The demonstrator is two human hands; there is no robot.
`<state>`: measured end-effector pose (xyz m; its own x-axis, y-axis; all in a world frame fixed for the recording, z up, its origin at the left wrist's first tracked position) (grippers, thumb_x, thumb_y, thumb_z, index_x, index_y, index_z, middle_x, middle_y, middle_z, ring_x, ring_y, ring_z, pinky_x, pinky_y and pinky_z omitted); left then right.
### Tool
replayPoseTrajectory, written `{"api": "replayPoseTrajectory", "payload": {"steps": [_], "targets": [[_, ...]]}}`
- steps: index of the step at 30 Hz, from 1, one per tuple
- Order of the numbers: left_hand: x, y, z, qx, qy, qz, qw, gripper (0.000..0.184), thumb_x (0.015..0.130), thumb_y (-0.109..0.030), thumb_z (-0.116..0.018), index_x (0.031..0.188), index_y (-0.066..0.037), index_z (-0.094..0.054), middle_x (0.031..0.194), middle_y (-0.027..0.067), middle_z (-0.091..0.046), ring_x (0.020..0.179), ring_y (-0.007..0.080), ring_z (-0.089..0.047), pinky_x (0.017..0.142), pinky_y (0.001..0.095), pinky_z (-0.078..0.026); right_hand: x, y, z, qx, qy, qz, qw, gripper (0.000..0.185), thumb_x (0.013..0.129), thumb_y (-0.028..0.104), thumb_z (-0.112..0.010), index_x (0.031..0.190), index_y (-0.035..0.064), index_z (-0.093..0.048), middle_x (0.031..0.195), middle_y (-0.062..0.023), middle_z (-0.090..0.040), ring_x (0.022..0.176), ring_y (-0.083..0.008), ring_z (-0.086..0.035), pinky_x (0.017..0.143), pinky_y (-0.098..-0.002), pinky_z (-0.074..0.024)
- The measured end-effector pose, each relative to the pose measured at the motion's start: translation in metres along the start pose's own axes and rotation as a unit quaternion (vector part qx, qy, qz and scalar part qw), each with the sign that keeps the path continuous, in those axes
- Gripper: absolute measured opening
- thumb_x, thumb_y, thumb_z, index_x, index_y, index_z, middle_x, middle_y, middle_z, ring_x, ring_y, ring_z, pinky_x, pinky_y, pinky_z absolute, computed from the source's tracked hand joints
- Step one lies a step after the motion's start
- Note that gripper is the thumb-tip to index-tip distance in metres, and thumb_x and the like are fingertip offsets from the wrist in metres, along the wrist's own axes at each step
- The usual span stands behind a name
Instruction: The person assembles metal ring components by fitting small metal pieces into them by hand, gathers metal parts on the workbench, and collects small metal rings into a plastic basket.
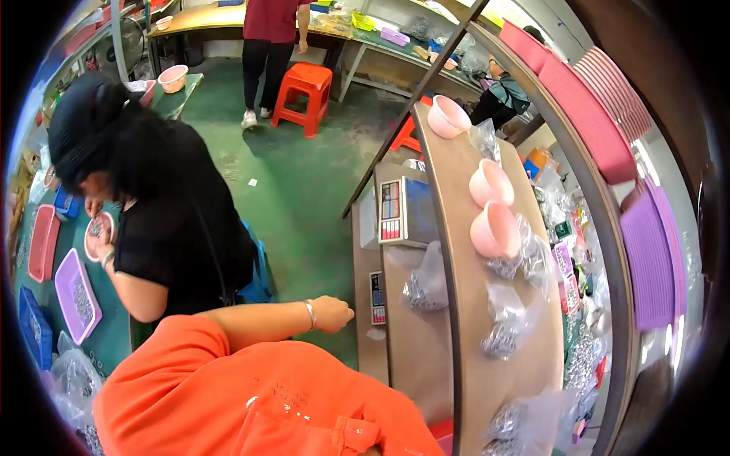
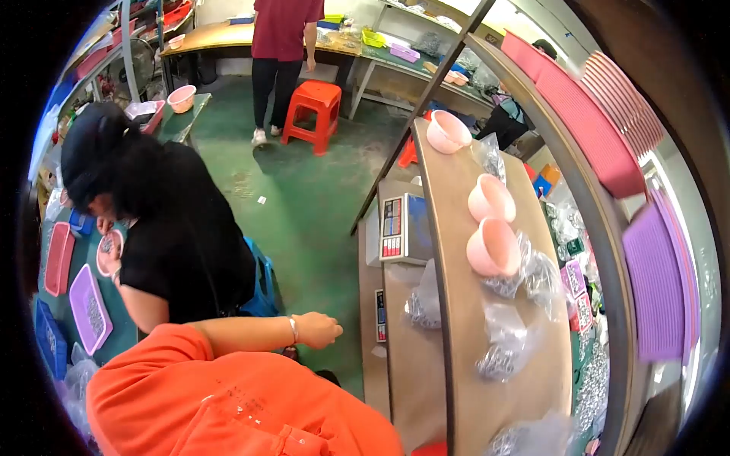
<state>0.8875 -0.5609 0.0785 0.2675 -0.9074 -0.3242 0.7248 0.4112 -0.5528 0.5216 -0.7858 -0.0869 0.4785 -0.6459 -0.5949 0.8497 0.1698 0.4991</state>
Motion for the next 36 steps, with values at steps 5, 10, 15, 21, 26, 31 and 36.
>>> {"api": "replayPoseTrajectory", "payload": {"steps": [5, 10, 15, 21, 26, 31, 36], "targets": [[0.079, 0.074, 0.035, 0.052, 0.079, 0.027, 0.995, 0.022, 0.070, -0.009, -0.057, 0.088, -0.002, -0.067, 0.091, 0.0185, -0.066, 0.086, 0.0324, -0.064, 0.071, 0.0419, -0.051, 0.053, 0.092, 0.022, 0.040, -0.023, -0.018, 0.999, 0.023, 0.083, 0.020, -0.057, 0.096, 0.0019, -0.062, 0.083, -0.0110, -0.065, 0.075, -0.0170, -0.062, 0.065, -0.0292, -0.0496], [0.117, 0.199, 0.056, -0.031, -0.008, 0.161, 0.987, 0.020, 0.068, -0.012, -0.057, 0.080, -0.001, -0.069, 0.089, 0.0211, -0.066, 0.087, 0.0337, -0.064, 0.074, 0.0415, -0.051, 0.130, 0.177, 0.034, 0.049, -0.017, 0.021, 0.998, 0.022, 0.083, 0.020, -0.057, 0.095, 0.0022, -0.061, 0.082, -0.0110, -0.065, 0.075, -0.0171, -0.062, 0.065, -0.0293, -0.0495], [0.111, 0.325, 0.075, -0.120, -0.032, 0.347, 0.930, 0.020, 0.070, -0.013, -0.057, 0.078, 0.003, -0.067, 0.089, 0.0238, -0.064, 0.087, 0.0342, -0.064, 0.075, 0.0399, -0.051, 0.195, 0.292, 0.039, 0.048, 0.010, 0.087, 0.995, 0.021, 0.083, 0.020, -0.056, 0.093, 0.0025, -0.060, 0.082, -0.0109, -0.064, 0.074, -0.0171, -0.062, 0.065, -0.0293, -0.0495], [0.085, 0.440, 0.105, -0.265, -0.134, 0.494, 0.817, 0.016, 0.070, -0.012, -0.059, 0.077, 0.000, -0.068, 0.076, 0.0167, -0.066, 0.071, 0.0282, -0.066, 0.068, 0.0369, -0.054, 0.260, 0.420, 0.020, 0.056, 0.012, 0.124, 0.991, 0.019, 0.084, 0.020, -0.056, 0.091, 0.0029, -0.060, 0.081, -0.0108, -0.064, 0.074, -0.0172, -0.061, 0.065, -0.0295, -0.0494], [0.088, 0.607, 0.052, -0.131, 0.015, 0.443, 0.887, 0.017, 0.076, -0.014, -0.058, 0.083, -0.004, -0.069, 0.071, 0.0110, -0.067, 0.059, 0.0239, -0.065, 0.058, 0.0370, -0.054, 0.313, 0.495, 0.010, 0.081, -0.082, 0.083, 0.990, 0.019, 0.084, 0.020, -0.055, 0.090, 0.0032, -0.059, 0.080, -0.0108, -0.063, 0.073, -0.0173, -0.061, 0.064, -0.0295, -0.0493], [0.103, 0.645, 0.192, -0.171, 0.064, 0.465, 0.867, 0.028, 0.076, -0.019, -0.063, 0.100, -0.004, -0.066, 0.087, 0.0145, -0.068, 0.078, 0.0243, -0.067, 0.078, 0.0334, -0.051, 0.317, 0.540, 0.034, 0.113, -0.245, -0.022, 0.963, 0.018, 0.084, 0.021, -0.055, 0.088, 0.0035, -0.059, 0.079, -0.0107, -0.062, 0.073, -0.0173, -0.060, 0.064, -0.0296, -0.0493], [0.194, 0.685, 0.370, -0.276, -0.238, 0.426, 0.828, 0.030, 0.077, -0.017, -0.059, 0.103, -0.001, -0.061, 0.095, 0.0195, -0.064, 0.094, 0.0344, -0.060, 0.082, 0.0379, -0.049, 0.304, 0.579, 0.080, 0.131, -0.389, -0.100, 0.906, 0.017, 0.085, 0.021, -0.055, 0.086, 0.0038, -0.058, 0.079, -0.0106, -0.062, 0.073, -0.0174, -0.060, 0.064, -0.0297, -0.0492]]}}
Point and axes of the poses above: each hand's wrist, its own x-axis towards the middle knuckle, its own z-axis out of the back of the hand, y = z × x, the point moved 5 cm from there along x, towards the middle knuckle
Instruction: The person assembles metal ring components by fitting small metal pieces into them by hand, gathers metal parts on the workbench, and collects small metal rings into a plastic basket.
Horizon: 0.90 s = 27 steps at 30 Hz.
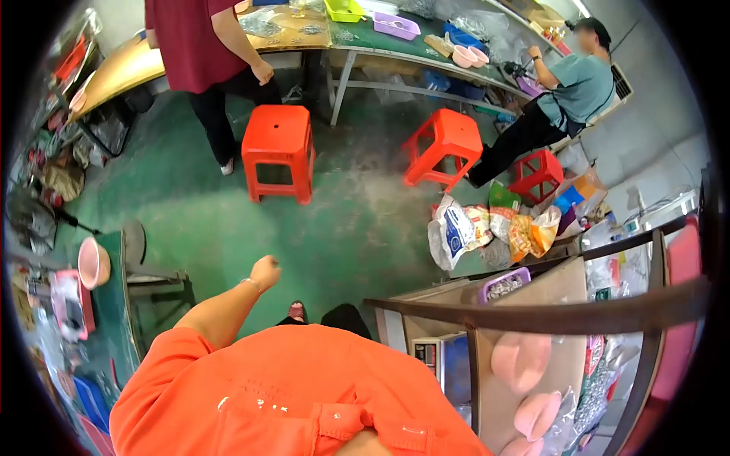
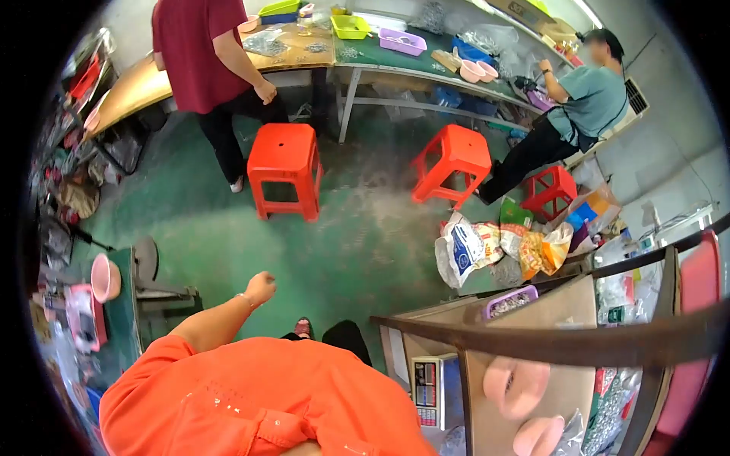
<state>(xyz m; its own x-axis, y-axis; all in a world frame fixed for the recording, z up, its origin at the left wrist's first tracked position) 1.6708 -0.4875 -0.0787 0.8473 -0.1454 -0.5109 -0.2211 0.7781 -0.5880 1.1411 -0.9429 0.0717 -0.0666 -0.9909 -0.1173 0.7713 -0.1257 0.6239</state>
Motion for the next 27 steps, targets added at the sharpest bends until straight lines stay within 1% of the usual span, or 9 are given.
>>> {"api": "replayPoseTrajectory", "payload": {"steps": [5, 9, 13, 14, 15, 16, 19, 21, 27], "targets": [[0.094, -0.123, 0.013, -0.045, 0.096, -0.114, 0.988, 0.032, 0.076, -0.018, -0.062, 0.103, -0.001, -0.060, 0.091, 0.0170, -0.065, 0.087, 0.0297, -0.063, 0.078, 0.0357, -0.050, 0.024, 0.053, 0.008, -0.001, -0.121, -0.051, 0.991, 0.017, 0.085, 0.021, -0.054, 0.085, 0.0041, -0.057, 0.078, -0.0106, -0.061, 0.072, -0.0174, -0.060, 0.064, -0.0298, -0.0492], [0.176, -0.113, 0.023, 0.001, 0.067, -0.105, 0.992, 0.024, 0.075, -0.016, -0.060, 0.092, 0.002, -0.063, 0.083, 0.0155, -0.066, 0.074, 0.0258, -0.064, 0.069, 0.0361, -0.051, 0.048, 0.083, -0.042, 0.031, -0.148, -0.067, 0.986, 0.017, 0.085, 0.021, -0.054, 0.084, 0.0043, -0.057, 0.077, -0.0105, -0.061, 0.072, -0.0175, -0.060, 0.064, -0.0299, -0.0491], [0.228, -0.003, 0.051, -0.055, 0.085, 0.256, 0.961, 0.018, 0.077, -0.021, -0.058, 0.078, -0.005, -0.066, 0.074, 0.0102, -0.067, 0.064, 0.0183, -0.064, 0.055, 0.0352, -0.048, 0.048, 0.123, -0.162, 0.076, -0.064, -0.111, 0.989, 0.017, 0.085, 0.021, -0.053, 0.082, 0.0046, -0.057, 0.077, -0.0105, -0.060, 0.072, -0.0175, -0.059, 0.064, -0.0300, -0.0491], [0.236, 0.002, 0.054, 0.292, 0.256, 0.108, 0.915, 0.016, 0.079, -0.023, -0.057, 0.078, -0.010, -0.067, 0.074, 0.0073, -0.067, 0.064, 0.0171, -0.064, 0.052, 0.0351, -0.047, 0.044, 0.134, -0.198, 0.093, -0.023, -0.124, 0.988, 0.017, 0.085, 0.021, -0.053, 0.082, 0.0047, -0.056, 0.077, -0.0105, -0.060, 0.071, -0.0175, -0.059, 0.064, -0.0300, -0.0491], [0.241, 0.005, 0.058, 0.582, 0.309, -0.115, 0.743, 0.015, 0.082, -0.024, -0.056, 0.077, -0.015, -0.068, 0.074, 0.0044, -0.068, 0.063, 0.0158, -0.064, 0.050, 0.0351, -0.045, 0.039, 0.145, -0.235, 0.109, 0.021, -0.141, 0.984, 0.017, 0.085, 0.021, -0.053, 0.082, 0.0047, -0.056, 0.077, -0.0104, -0.060, 0.071, -0.0176, -0.059, 0.064, -0.0300, -0.0491], [0.241, 0.015, 0.062, 0.623, 0.333, -0.166, 0.688, 0.015, 0.082, -0.023, -0.056, 0.078, -0.015, -0.067, 0.073, 0.0046, -0.067, 0.063, 0.0158, -0.064, 0.050, 0.0346, -0.045, 0.031, 0.157, -0.274, 0.121, 0.072, -0.157, 0.978, 0.017, 0.085, 0.021, -0.053, 0.082, 0.0048, -0.056, 0.076, -0.0104, -0.060, 0.071, -0.0176, -0.059, 0.063, -0.0300, -0.0491], [0.276, 0.020, 0.083, 0.329, 0.297, 0.142, 0.885, 0.015, 0.082, -0.021, -0.055, 0.078, -0.012, -0.066, 0.072, 0.0053, -0.066, 0.062, 0.0158, -0.063, 0.049, 0.0330, -0.045, 0.010, 0.200, -0.364, 0.146, 0.201, -0.194, 0.949, 0.017, 0.086, 0.021, -0.053, 0.081, 0.0050, -0.056, 0.076, -0.0104, -0.060, 0.071, -0.0176, -0.059, 0.063, -0.0301, -0.0490], [0.316, -0.003, 0.077, 0.125, 0.220, 0.270, 0.929, 0.015, 0.082, -0.020, -0.055, 0.079, -0.011, -0.065, 0.071, 0.0057, -0.065, 0.061, 0.0159, -0.062, 0.049, 0.0320, -0.045, 0.011, 0.228, -0.401, 0.162, 0.228, -0.212, 0.936, 0.017, 0.086, 0.021, -0.053, 0.080, 0.0051, -0.056, 0.076, -0.0104, -0.059, 0.071, -0.0176, -0.059, 0.063, -0.0301, -0.0490], [0.482, -0.199, 0.031, -0.182, 0.203, 0.166, 0.948, 0.014, 0.083, -0.016, -0.053, 0.080, -0.006, -0.063, 0.068, 0.0071, -0.062, 0.058, 0.0159, -0.059, 0.049, 0.0289, -0.044, 0.047, 0.295, -0.443, 0.195, 0.169, -0.273, 0.927, 0.018, 0.086, 0.021, -0.052, 0.078, 0.0055, -0.055, 0.075, -0.0103, -0.059, 0.070, -0.0177, -0.058, 0.063, -0.0302, -0.0489]]}}
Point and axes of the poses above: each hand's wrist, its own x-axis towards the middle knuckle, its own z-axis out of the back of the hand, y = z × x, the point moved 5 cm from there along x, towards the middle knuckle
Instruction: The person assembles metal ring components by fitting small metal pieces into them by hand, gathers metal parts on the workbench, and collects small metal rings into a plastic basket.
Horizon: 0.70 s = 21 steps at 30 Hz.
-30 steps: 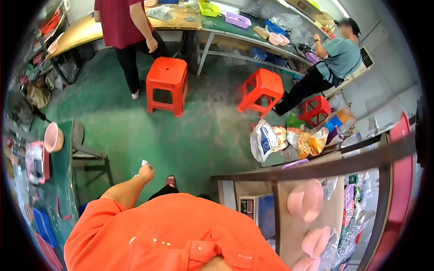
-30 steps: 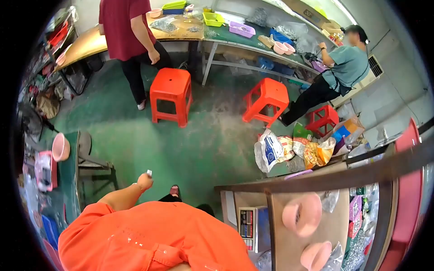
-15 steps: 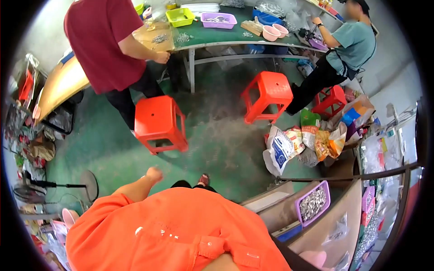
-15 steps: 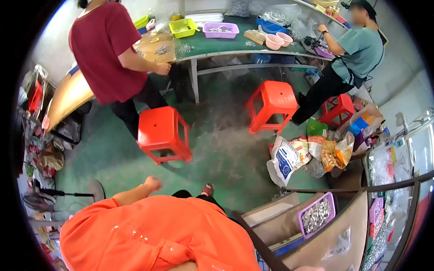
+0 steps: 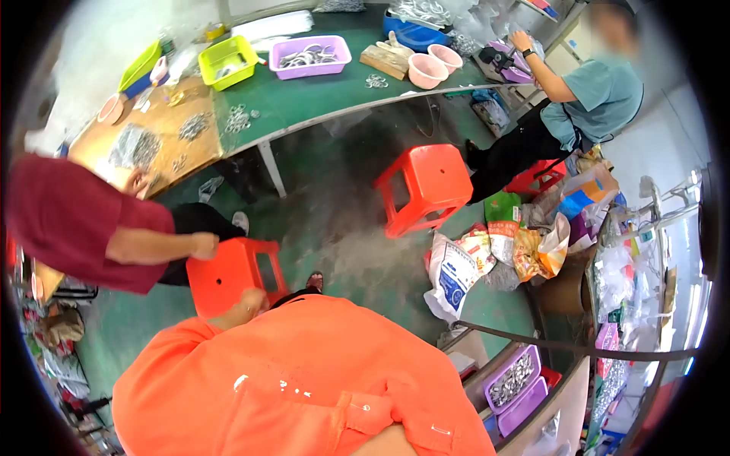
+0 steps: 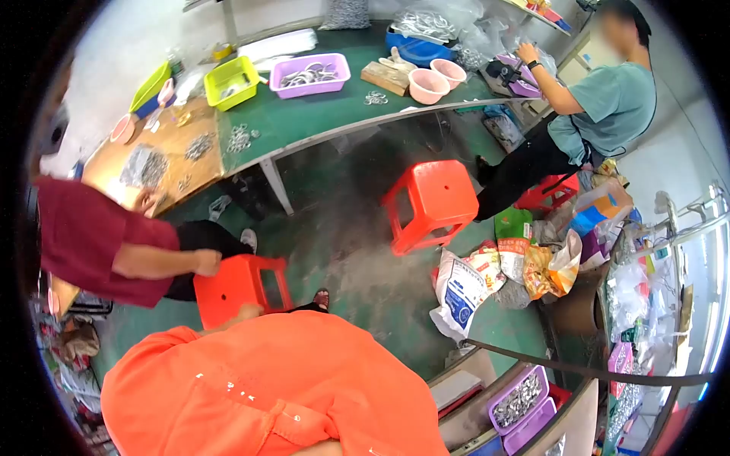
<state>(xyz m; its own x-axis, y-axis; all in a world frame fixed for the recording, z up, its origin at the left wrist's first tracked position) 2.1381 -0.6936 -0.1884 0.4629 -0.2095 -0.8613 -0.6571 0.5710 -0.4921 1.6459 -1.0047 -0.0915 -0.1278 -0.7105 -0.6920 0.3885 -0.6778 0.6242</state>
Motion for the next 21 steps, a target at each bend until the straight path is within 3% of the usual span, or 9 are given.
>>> {"api": "replayPoseTrajectory", "payload": {"steps": [3, 5, 10, 13, 15, 16, 18, 21], "targets": [[-0.006, -0.164, -0.042, 0.074, -0.018, -0.130, 0.989, 0.011, 0.081, -0.009, -0.054, 0.081, 0.000, -0.060, 0.065, 0.0066, -0.058, 0.055, 0.0154, -0.055, 0.050, 0.0270, -0.044, 0.010, 0.036, -0.007, 0.043, -0.046, -0.017, 0.998, 0.018, 0.086, 0.021, -0.052, 0.077, 0.0056, -0.055, 0.074, -0.0103, -0.058, 0.070, -0.0177, -0.058, 0.063, -0.0303, -0.0489], [0.034, -0.223, -0.056, 0.101, 0.006, -0.229, 0.968, 0.014, 0.080, -0.007, -0.057, 0.089, 0.003, -0.060, 0.069, 0.0075, -0.060, 0.057, 0.0158, -0.058, 0.055, 0.0282, -0.047, 0.019, 0.058, -0.014, 0.063, -0.066, -0.029, 0.995, 0.018, 0.086, 0.021, -0.052, 0.077, 0.0058, -0.054, 0.074, -0.0102, -0.058, 0.070, -0.0178, -0.058, 0.063, -0.0303, -0.0489], [0.045, -0.350, -0.100, 0.158, -0.055, -0.307, 0.937, 0.023, 0.081, -0.008, -0.057, 0.101, 0.004, -0.058, 0.075, 0.0105, -0.064, 0.065, 0.0172, -0.062, 0.063, 0.0289, -0.049, 0.083, 0.140, -0.042, 0.109, -0.072, -0.026, 0.991, 0.019, 0.087, 0.021, -0.051, 0.075, 0.0061, -0.054, 0.074, -0.0102, -0.057, 0.070, -0.0178, -0.058, 0.063, -0.0304, -0.0488], [0.061, -0.377, -0.123, 0.175, -0.074, -0.324, 0.927, 0.026, 0.080, -0.009, -0.058, 0.102, 0.004, -0.057, 0.075, 0.0106, -0.064, 0.066, 0.0186, -0.063, 0.064, 0.0297, -0.050, 0.157, 0.264, -0.086, 0.112, -0.010, 0.061, 0.992, 0.020, 0.087, 0.021, -0.051, 0.074, 0.0063, -0.053, 0.073, -0.0101, -0.057, 0.069, -0.0179, -0.057, 0.063, -0.0304, -0.0488], [0.066, -0.372, -0.135, 0.130, -0.094, -0.265, 0.951, 0.026, 0.081, -0.009, -0.058, 0.103, 0.003, -0.057, 0.076, 0.0108, -0.065, 0.067, 0.0180, -0.064, 0.065, 0.0295, -0.050, 0.206, 0.374, -0.135, 0.054, 0.062, 0.162, 0.983, 0.020, 0.088, 0.022, -0.051, 0.082, 0.0034, -0.053, 0.077, -0.0102, -0.058, 0.070, -0.0180, -0.058, 0.062, -0.0294, -0.0489], [0.064, -0.381, -0.144, 0.117, -0.078, -0.249, 0.958, 0.027, 0.080, -0.009, -0.058, 0.105, 0.002, -0.056, 0.077, 0.0105, -0.064, 0.068, 0.0175, -0.064, 0.066, 0.0288, -0.050, 0.207, 0.438, -0.175, 0.127, 0.094, 0.178, 0.971, 0.017, 0.087, 0.022, -0.056, 0.082, 0.0059, -0.054, 0.073, -0.0023, -0.053, 0.064, -0.0139, -0.053, 0.057, -0.0294, -0.0450], [0.055, -0.407, -0.156, 0.113, -0.081, -0.278, 0.950, 0.028, 0.080, -0.008, -0.060, 0.106, 0.002, -0.055, 0.078, 0.0095, -0.063, 0.068, 0.0164, -0.063, 0.067, 0.0275, -0.050, 0.223, 0.538, -0.249, 0.108, 0.175, 0.218, 0.954, 0.025, 0.089, 0.023, -0.057, 0.101, 0.0009, -0.054, 0.091, -0.0093, -0.060, 0.083, -0.0183, -0.061, 0.073, -0.0314, -0.0528], [0.052, -0.448, -0.161, 0.135, -0.135, -0.329, 0.925, 0.032, 0.079, -0.007, -0.062, 0.109, 0.001, -0.054, 0.083, 0.0094, -0.060, 0.064, 0.0147, -0.059, 0.064, 0.0277, -0.049, 0.222, 0.643, -0.362, 0.099, 0.295, 0.180, 0.933, 0.039, 0.089, 0.023, -0.058, 0.115, -0.0039, -0.048, 0.106, -0.0169, -0.058, 0.096, -0.0262, -0.061, 0.083, -0.0346, -0.0507]]}}
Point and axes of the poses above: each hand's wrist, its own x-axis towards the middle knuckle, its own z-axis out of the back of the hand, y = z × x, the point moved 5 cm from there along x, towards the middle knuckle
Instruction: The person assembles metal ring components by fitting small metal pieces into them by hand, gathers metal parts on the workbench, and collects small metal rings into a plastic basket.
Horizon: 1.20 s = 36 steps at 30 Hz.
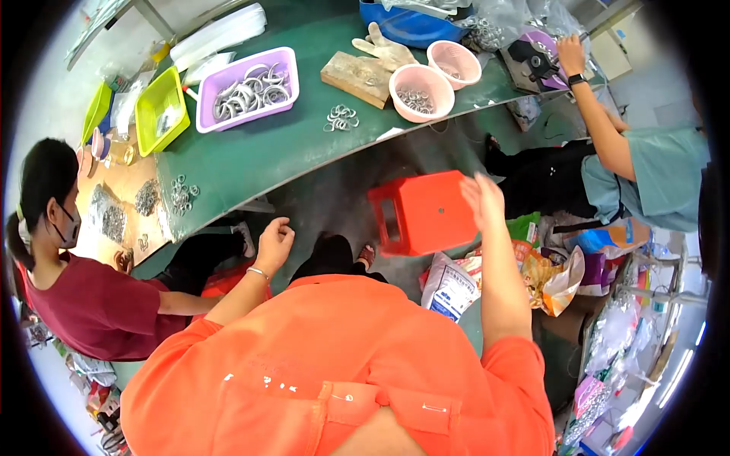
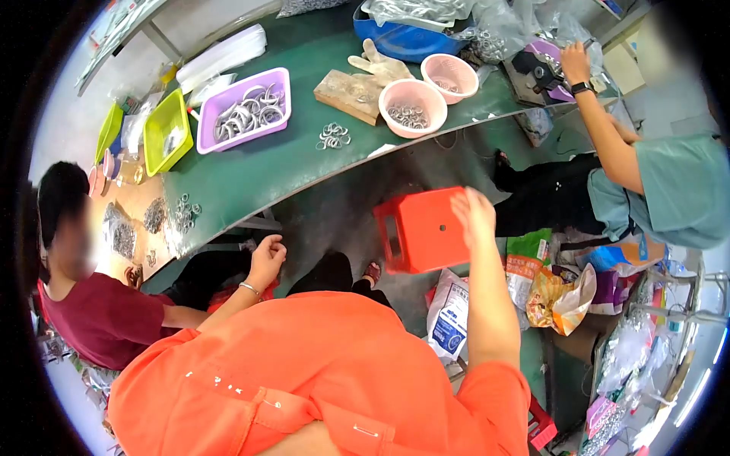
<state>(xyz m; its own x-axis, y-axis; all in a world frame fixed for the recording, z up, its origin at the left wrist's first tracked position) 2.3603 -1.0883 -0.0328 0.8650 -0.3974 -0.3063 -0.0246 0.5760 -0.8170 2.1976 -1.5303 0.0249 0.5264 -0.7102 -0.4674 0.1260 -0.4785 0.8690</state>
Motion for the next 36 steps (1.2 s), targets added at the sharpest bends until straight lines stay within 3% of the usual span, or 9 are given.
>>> {"api": "replayPoseTrajectory", "payload": {"steps": [6, 7, 9, 13, 18, 19, 23, 27, 36], "targets": [[0.089, -0.088, -0.009, 0.110, -0.073, -0.127, 0.983, 0.058, 0.075, -0.012, -0.070, 0.124, -0.001, -0.040, 0.101, 0.0138, -0.047, 0.066, 0.0186, -0.052, 0.062, 0.0301, -0.046, 0.112, 0.004, -0.118, 0.007, 0.046, -0.140, 0.989, 0.061, 0.088, 0.034, -0.058, 0.127, -0.0051, -0.032, 0.122, -0.0325, -0.041, 0.098, -0.0381, -0.059, 0.083, -0.0434, -0.0510], [0.109, -0.100, -0.017, 0.131, -0.083, -0.166, 0.974, 0.064, 0.073, -0.016, -0.072, 0.125, -0.001, -0.039, 0.107, 0.0177, -0.046, 0.078, 0.0259, -0.054, 0.066, 0.0328, -0.048, 0.121, -0.003, -0.123, 0.007, 0.038, -0.151, 0.988, 0.050, 0.088, 0.028, -0.056, 0.118, -0.0077, -0.038, 0.107, -0.0251, -0.050, 0.085, -0.0350, -0.063, 0.066, -0.0421, -0.0551], [0.145, -0.130, -0.029, 0.160, -0.063, -0.199, 0.965, 0.073, 0.070, -0.022, -0.075, 0.127, 0.000, -0.035, 0.116, 0.0214, -0.042, 0.099, 0.0371, -0.049, 0.082, 0.0395, -0.047, 0.131, -0.016, -0.128, 0.027, 0.065, -0.143, 0.987, 0.037, 0.090, 0.020, -0.048, 0.117, -0.0049, -0.041, 0.100, -0.0184, -0.058, 0.084, -0.0318, -0.064, 0.066, -0.0410, -0.0551], [0.201, -0.166, -0.047, 0.175, -0.060, -0.288, 0.940, 0.077, 0.065, -0.033, -0.078, 0.124, -0.001, -0.040, 0.118, 0.0198, -0.042, 0.104, 0.0383, -0.045, 0.087, 0.0421, -0.042, 0.095, 0.008, -0.119, -0.006, 0.039, -0.114, 0.993, 0.031, 0.089, 0.010, -0.042, 0.117, -0.0044, -0.042, 0.104, -0.0176, -0.059, 0.079, -0.0279, -0.064, 0.060, -0.0367, -0.0566], [0.238, -0.180, -0.084, 0.315, 0.017, -0.360, 0.878, 0.062, 0.065, -0.041, -0.074, 0.112, -0.008, -0.054, 0.116, 0.0128, -0.045, 0.104, 0.0319, -0.044, 0.081, 0.0450, -0.039, 0.035, -0.004, -0.063, 0.057, -0.022, -0.091, 0.994, 0.040, 0.081, 0.005, -0.043, 0.120, -0.0039, -0.042, 0.111, -0.0169, -0.056, 0.094, -0.0292, -0.061, 0.068, -0.0417, -0.0568], [0.240, -0.178, -0.087, 0.292, 0.026, -0.389, 0.873, 0.042, 0.069, -0.034, -0.072, 0.099, -0.008, -0.058, 0.106, 0.0114, -0.049, 0.098, 0.0309, -0.046, 0.078, 0.0432, -0.040, 0.022, 0.000, -0.060, 0.061, -0.041, -0.096, 0.993, 0.042, 0.080, 0.006, -0.044, 0.121, -0.0034, -0.042, 0.112, -0.0165, -0.056, 0.096, -0.0289, -0.060, 0.070, -0.0422, -0.0560], [0.243, -0.175, -0.090, 0.268, 0.081, -0.476, 0.834, 0.017, 0.074, -0.017, -0.066, 0.078, -0.007, -0.053, 0.087, 0.0092, -0.050, 0.083, 0.0293, -0.051, 0.072, 0.0384, -0.043, -0.012, 0.008, -0.049, 0.062, -0.115, -0.112, 0.985, 0.048, 0.079, 0.005, -0.044, 0.126, -0.0038, -0.037, 0.117, -0.0195, -0.053, 0.096, -0.0312, -0.061, 0.072, -0.0435, -0.0568], [0.255, -0.167, -0.084, 0.214, 0.118, -0.531, 0.811, 0.016, 0.071, -0.011, -0.067, 0.076, -0.007, -0.052, 0.079, 0.0087, -0.050, 0.071, 0.0274, -0.053, 0.066, 0.0375, -0.046, -0.024, 0.013, -0.049, 0.087, -0.133, -0.105, 0.982, 0.048, 0.079, 0.005, -0.045, 0.126, -0.0047, -0.036, 0.116, -0.0208, -0.053, 0.094, -0.0320, -0.062, 0.071, -0.0425, -0.0576], [0.248, -0.169, -0.060, 0.216, 0.121, -0.499, 0.830, 0.019, 0.073, -0.016, -0.069, 0.086, -0.006, -0.058, 0.086, 0.0081, -0.051, 0.082, 0.0274, -0.051, 0.073, 0.0375, -0.043, -0.021, 0.006, -0.066, 0.100, -0.118, -0.126, 0.980, 0.041, 0.082, 0.004, -0.044, 0.121, -0.0083, -0.040, 0.111, -0.0206, -0.056, 0.092, -0.0307, -0.063, 0.069, -0.0392, -0.0581]]}}
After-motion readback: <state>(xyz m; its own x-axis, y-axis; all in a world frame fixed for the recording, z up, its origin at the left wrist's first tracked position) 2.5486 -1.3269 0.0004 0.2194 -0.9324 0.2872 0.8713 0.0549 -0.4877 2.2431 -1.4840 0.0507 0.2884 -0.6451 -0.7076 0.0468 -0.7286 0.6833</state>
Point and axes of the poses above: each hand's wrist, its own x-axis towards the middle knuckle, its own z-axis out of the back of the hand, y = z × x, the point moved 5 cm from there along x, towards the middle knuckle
